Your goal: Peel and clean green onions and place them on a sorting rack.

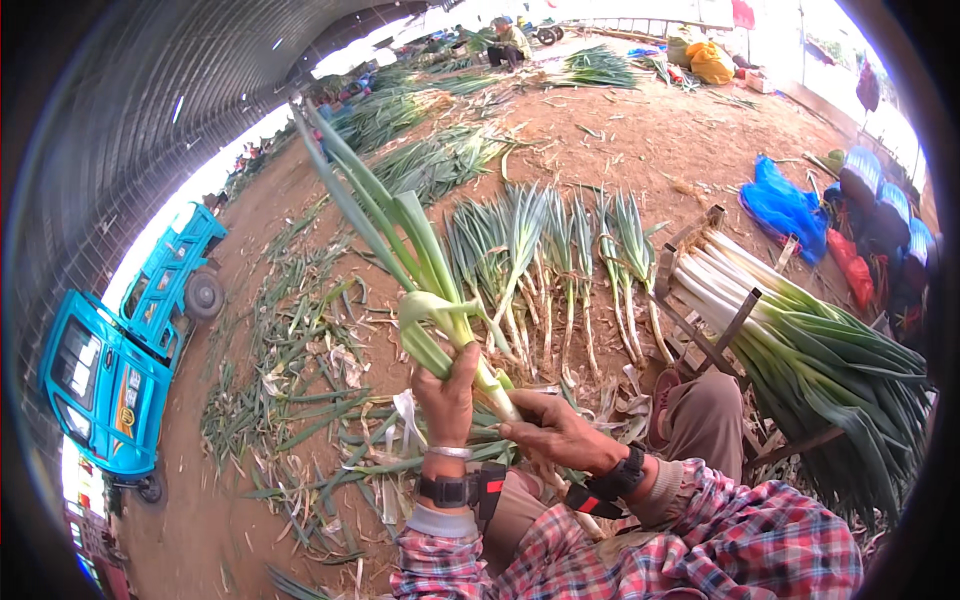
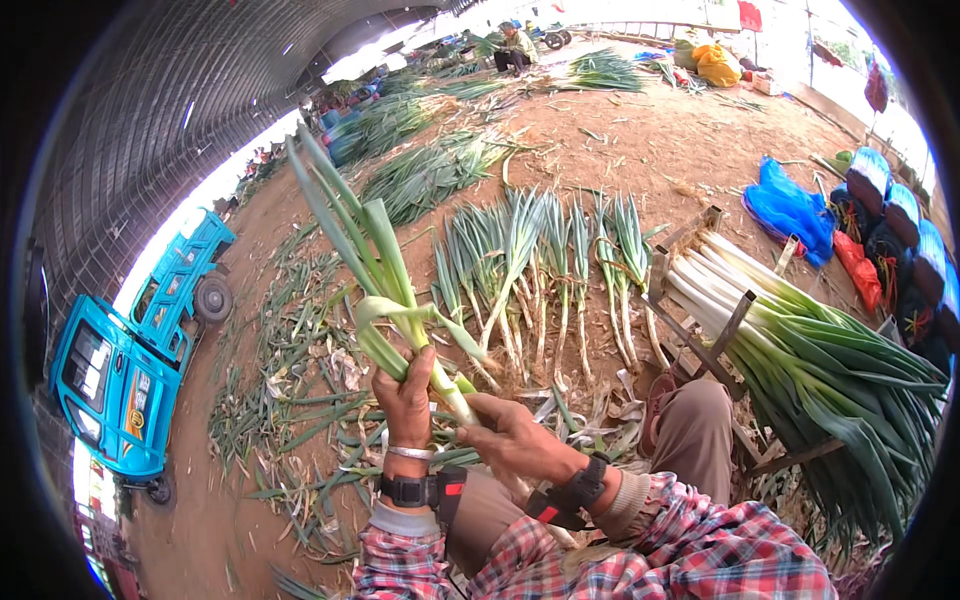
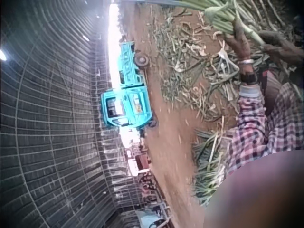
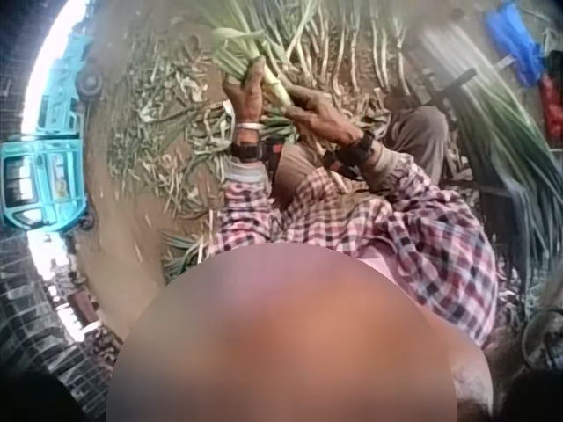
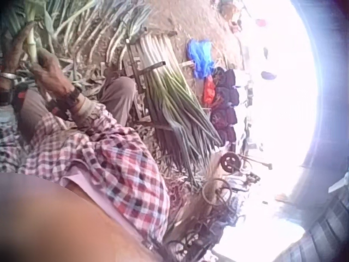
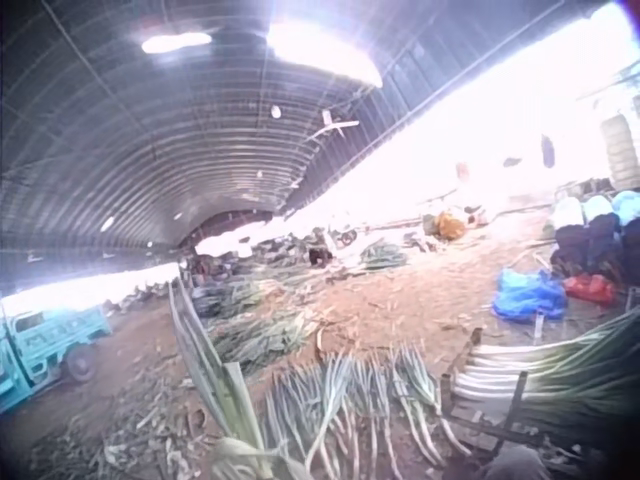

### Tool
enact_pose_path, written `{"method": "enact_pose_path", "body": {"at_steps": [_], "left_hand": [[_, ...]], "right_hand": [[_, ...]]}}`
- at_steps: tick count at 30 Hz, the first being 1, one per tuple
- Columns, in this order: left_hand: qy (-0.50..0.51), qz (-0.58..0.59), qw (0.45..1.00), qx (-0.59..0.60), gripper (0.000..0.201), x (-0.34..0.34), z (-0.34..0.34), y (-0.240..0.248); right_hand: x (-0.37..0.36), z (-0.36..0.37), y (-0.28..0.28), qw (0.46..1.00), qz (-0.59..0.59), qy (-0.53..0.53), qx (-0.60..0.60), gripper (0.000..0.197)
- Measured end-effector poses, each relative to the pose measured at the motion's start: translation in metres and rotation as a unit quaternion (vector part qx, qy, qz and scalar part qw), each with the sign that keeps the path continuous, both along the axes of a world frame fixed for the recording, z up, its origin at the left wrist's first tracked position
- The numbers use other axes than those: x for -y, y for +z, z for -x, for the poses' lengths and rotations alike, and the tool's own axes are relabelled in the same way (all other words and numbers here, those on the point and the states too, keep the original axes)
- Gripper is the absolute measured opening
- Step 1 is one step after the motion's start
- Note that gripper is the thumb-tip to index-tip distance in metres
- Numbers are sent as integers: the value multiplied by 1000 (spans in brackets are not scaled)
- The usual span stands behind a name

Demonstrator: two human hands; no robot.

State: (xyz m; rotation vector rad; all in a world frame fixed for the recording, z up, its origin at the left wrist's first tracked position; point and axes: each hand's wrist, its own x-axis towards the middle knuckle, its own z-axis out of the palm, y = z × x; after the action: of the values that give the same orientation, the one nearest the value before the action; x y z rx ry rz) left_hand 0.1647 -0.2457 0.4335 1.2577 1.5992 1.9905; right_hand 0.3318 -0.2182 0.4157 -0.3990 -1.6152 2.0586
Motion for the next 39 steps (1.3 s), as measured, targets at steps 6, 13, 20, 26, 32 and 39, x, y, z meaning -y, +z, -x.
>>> {"method": "enact_pose_path", "body": {"at_steps": [6,13,20,26,32,39], "left_hand": [[147,31,959,-240,13,20,8,1],[87,15,907,-413,11,78,-9,-3],[131,199,970,43,39,186,83,8],[199,195,960,1,65,165,143,36],[-229,-86,915,322,62,71,66,67],[-112,-5,981,157,38,79,43,69]], "right_hand": [[8,19,-3,998,-50,-15,36,39],[1,59,-56,968,-213,-91,-100,41],[-5,53,-30,994,57,68,-65,50],[11,50,-8,987,66,140,-37,40],[19,67,16,982,20,171,-76,36],[24,96,37,973,142,127,-128,34]]}}
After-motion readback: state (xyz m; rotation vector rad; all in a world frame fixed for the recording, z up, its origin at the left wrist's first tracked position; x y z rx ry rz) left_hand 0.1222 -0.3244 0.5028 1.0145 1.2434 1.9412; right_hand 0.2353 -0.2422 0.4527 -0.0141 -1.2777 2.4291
